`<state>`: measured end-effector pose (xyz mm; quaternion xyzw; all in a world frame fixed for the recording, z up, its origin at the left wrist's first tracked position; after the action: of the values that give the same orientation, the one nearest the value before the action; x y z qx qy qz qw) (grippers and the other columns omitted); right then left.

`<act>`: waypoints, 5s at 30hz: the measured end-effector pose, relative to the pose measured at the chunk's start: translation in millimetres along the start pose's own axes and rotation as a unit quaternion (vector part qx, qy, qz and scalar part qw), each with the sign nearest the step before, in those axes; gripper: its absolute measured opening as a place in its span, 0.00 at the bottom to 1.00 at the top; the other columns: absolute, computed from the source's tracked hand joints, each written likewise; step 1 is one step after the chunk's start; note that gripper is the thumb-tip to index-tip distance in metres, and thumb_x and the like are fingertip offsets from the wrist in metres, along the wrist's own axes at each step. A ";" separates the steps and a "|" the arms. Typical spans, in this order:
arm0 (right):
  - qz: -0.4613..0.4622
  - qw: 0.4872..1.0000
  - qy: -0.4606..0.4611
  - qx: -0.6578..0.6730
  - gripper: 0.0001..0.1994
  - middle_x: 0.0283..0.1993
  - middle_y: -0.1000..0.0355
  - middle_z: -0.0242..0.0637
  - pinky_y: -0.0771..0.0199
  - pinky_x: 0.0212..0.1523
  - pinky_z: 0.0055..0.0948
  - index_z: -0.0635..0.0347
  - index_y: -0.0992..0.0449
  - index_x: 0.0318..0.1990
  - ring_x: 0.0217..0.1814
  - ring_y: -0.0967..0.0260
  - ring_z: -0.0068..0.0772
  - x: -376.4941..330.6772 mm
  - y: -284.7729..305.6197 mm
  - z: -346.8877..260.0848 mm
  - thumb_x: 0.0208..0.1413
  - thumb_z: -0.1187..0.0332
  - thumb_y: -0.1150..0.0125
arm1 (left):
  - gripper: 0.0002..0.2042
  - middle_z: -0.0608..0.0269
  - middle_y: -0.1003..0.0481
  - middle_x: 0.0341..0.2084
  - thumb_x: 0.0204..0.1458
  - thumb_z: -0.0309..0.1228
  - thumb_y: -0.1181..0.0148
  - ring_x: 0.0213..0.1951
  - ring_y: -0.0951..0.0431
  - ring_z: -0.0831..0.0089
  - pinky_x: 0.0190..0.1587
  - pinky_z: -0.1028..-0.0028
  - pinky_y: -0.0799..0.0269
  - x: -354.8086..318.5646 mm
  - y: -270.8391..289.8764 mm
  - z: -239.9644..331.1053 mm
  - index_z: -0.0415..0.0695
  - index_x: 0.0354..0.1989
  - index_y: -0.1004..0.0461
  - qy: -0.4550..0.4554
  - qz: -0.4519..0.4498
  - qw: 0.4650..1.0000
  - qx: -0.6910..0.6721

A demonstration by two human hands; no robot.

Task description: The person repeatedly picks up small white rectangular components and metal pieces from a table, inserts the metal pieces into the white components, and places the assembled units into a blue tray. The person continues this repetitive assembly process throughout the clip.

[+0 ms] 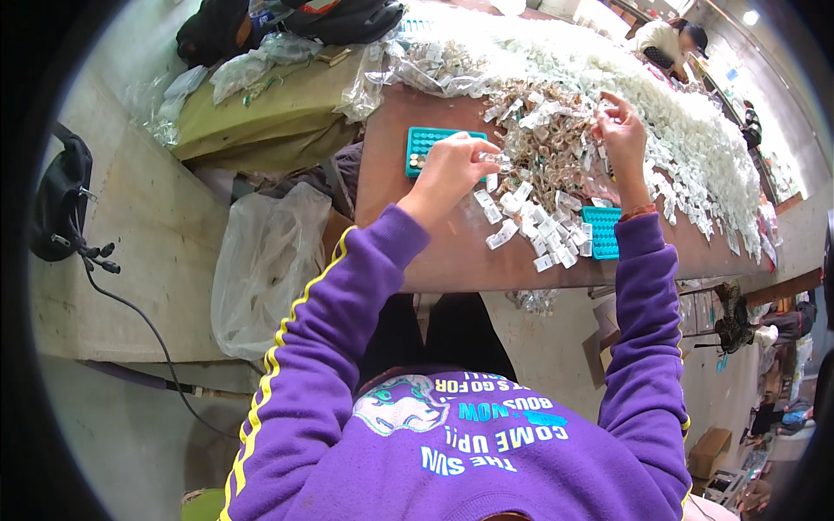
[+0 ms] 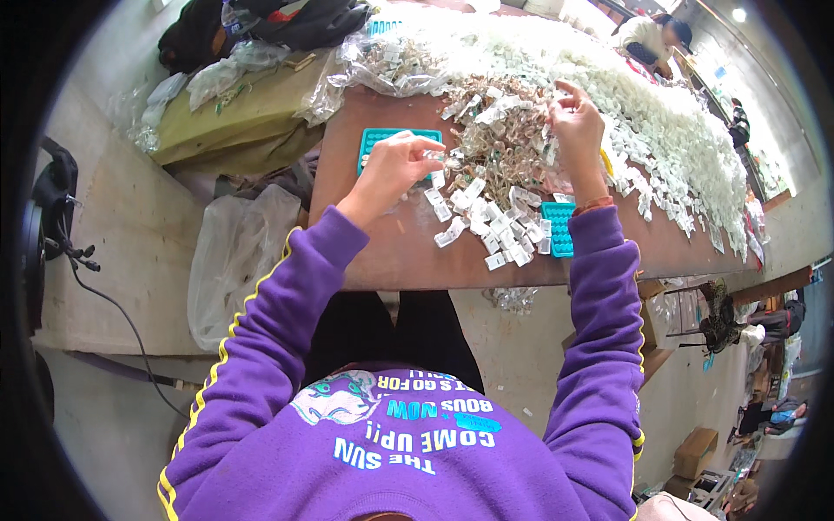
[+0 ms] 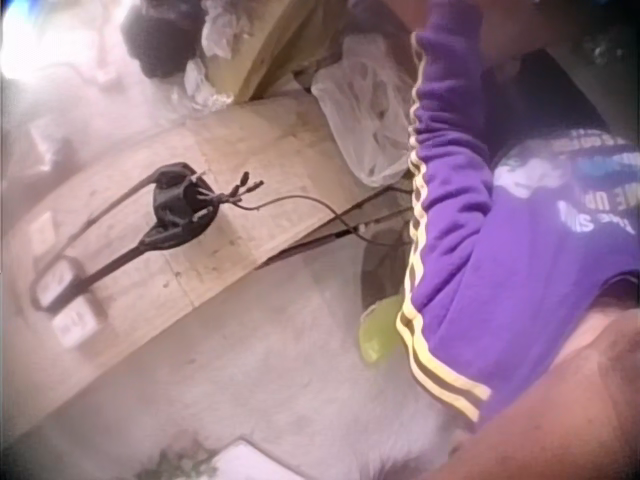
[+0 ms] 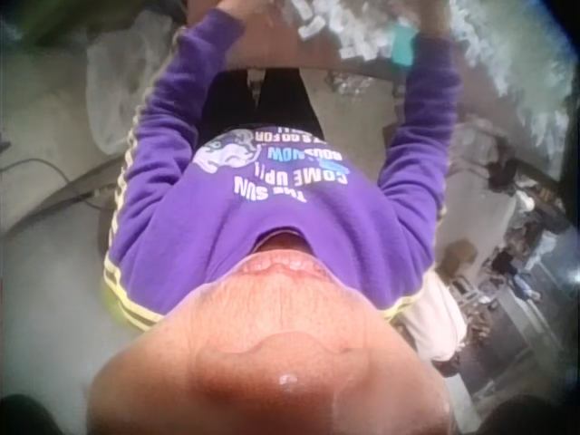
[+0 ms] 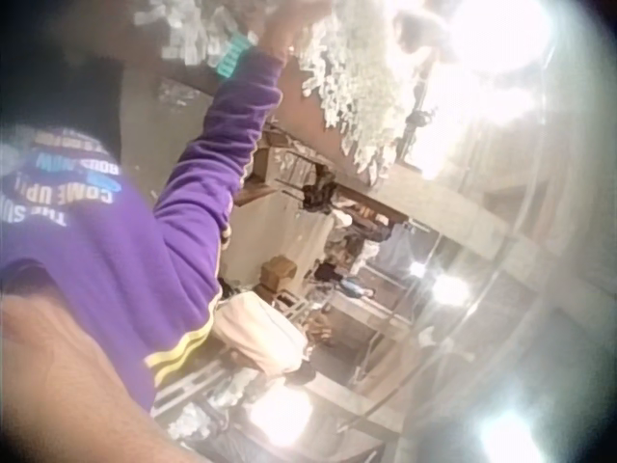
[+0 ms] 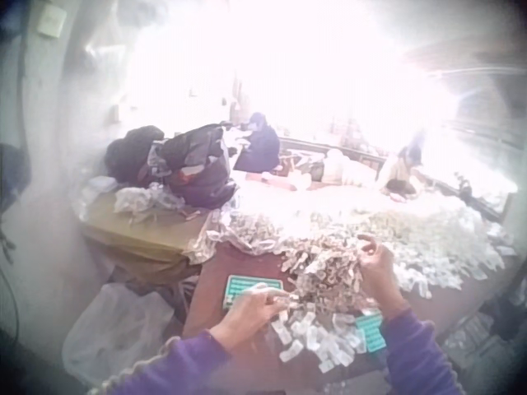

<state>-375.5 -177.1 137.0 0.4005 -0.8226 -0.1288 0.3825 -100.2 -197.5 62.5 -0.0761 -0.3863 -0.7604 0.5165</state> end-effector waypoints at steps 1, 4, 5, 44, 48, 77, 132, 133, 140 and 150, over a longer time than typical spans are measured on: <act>0.012 1.000 0.021 0.010 0.17 0.29 0.27 0.28 0.29 0.27 0.17 0.57 0.26 0.54 0.26 0.29 0.15 -0.8 2.1 -6.5 0.55 0.71 0.39 | 0.12 0.59 0.25 0.27 0.45 0.31 0.33 0.26 0.25 0.72 0.31 0.73 0.29 3.4 -2.8 8.0 0.42 0.38 0.19 -0.049 -0.006 0.999 -0.003; -0.023 0.999 0.039 -0.001 0.17 0.30 0.25 0.30 0.27 0.29 0.19 0.58 0.26 0.54 0.26 0.28 0.18 -0.7 -7.3 -7.9 0.55 0.72 0.41 | 0.12 0.59 0.24 0.24 0.43 0.33 0.30 0.26 0.24 0.74 0.30 0.75 0.29 22.0 -7.9 3.7 0.40 0.33 0.20 -0.038 -0.029 0.998 -0.028; -0.053 0.997 0.052 -0.024 0.18 0.30 0.25 0.31 0.26 0.30 0.19 0.58 0.26 0.54 0.26 0.28 0.19 -4.8 -13.1 -5.2 0.55 0.72 0.41 | 0.12 0.59 0.24 0.22 0.42 0.33 0.29 0.25 0.24 0.75 0.29 0.75 0.29 26.0 -16.7 -0.9 0.39 0.32 0.20 -0.019 -0.085 0.996 0.014; -0.215 0.944 0.120 -0.222 0.05 0.30 0.23 0.40 0.26 0.36 0.31 0.54 0.21 0.31 0.33 0.23 0.36 -29.0 -63.9 -11.1 0.49 0.66 0.39 | 0.10 0.60 0.27 0.33 0.55 0.22 0.48 0.43 0.25 0.64 0.56 0.64 0.29 -130.8 -33.8 4.0 0.36 0.45 0.32 0.313 0.046 0.549 -0.773; -0.051 0.998 -0.007 0.035 0.08 0.25 0.26 0.29 0.32 0.26 0.18 0.60 0.23 0.31 0.23 0.31 0.15 -16.0 -22.9 -10.9 0.55 0.64 0.40 | 0.09 0.61 0.26 0.34 0.55 0.24 0.46 0.45 0.25 0.65 0.56 0.66 0.30 -125.4 -24.0 6.6 0.38 0.44 0.30 0.288 0.054 0.580 -0.760; -0.236 0.834 -0.218 0.449 0.05 0.33 0.31 0.28 0.31 0.35 0.16 0.64 0.29 0.36 0.31 0.32 0.15 -251.1 -84.4 -99.9 0.54 0.78 0.40 | 0.15 0.62 0.28 0.40 0.62 0.34 0.48 0.36 0.31 0.81 0.42 0.79 0.33 -142.9 0.1 16.8 0.37 0.52 0.31 0.252 0.086 0.669 -0.694; -0.114 0.972 0.199 0.043 0.09 0.33 0.27 0.39 0.27 0.35 0.30 0.61 0.25 0.36 0.35 0.28 0.43 -224.2 -56.9 -147.6 0.45 0.78 0.34 | 0.12 0.69 0.24 0.32 0.56 0.32 0.38 0.34 0.30 0.86 0.40 0.84 0.35 -144.5 0.7 24.5 0.38 0.44 0.25 0.277 0.094 0.804 -0.518; -0.107 0.975 0.189 0.053 0.09 0.32 0.27 0.39 0.27 0.34 0.30 0.61 0.24 0.35 0.34 0.27 0.42 -223.7 -58.4 -146.4 0.45 0.79 0.35 | 0.12 0.68 0.24 0.34 0.56 0.31 0.39 0.36 0.29 0.84 0.41 0.83 0.34 -145.4 -0.4 25.7 0.38 0.45 0.26 0.280 0.089 0.806 -0.514; -0.232 0.865 -0.243 0.373 0.07 0.36 0.23 0.34 0.29 0.31 0.13 0.67 0.23 0.40 0.34 0.27 0.14 -229.1 -83.7 -88.4 0.56 0.75 0.38 | 0.16 0.57 0.29 0.50 0.61 0.29 0.47 0.55 0.31 0.68 0.59 0.71 0.35 -150.6 -12.5 16.8 0.38 0.55 0.36 0.342 0.071 0.587 -0.730; -0.339 0.703 -0.341 0.524 0.07 0.31 0.25 0.31 0.30 0.29 0.15 0.63 0.25 0.39 0.28 0.29 0.15 -244.3 -111.4 -88.9 0.58 0.69 0.39 | 0.17 0.63 0.25 0.40 0.56 0.28 0.41 0.44 0.25 0.76 0.51 0.75 0.29 -154.9 5.2 10.4 0.37 0.52 0.33 0.302 0.035 0.767 -0.565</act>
<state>-153.5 -55.6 10.6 0.7170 -0.6407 0.0739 -0.2645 -28.3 -78.9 -7.4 -0.1342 0.2924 -0.8062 0.4966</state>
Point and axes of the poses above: each hand's wrist, its own x-axis towards the middle knuckle, its own y-axis out of the back of the hand, z = x × y, the point moved 8 cm from there along x, towards the middle knuckle
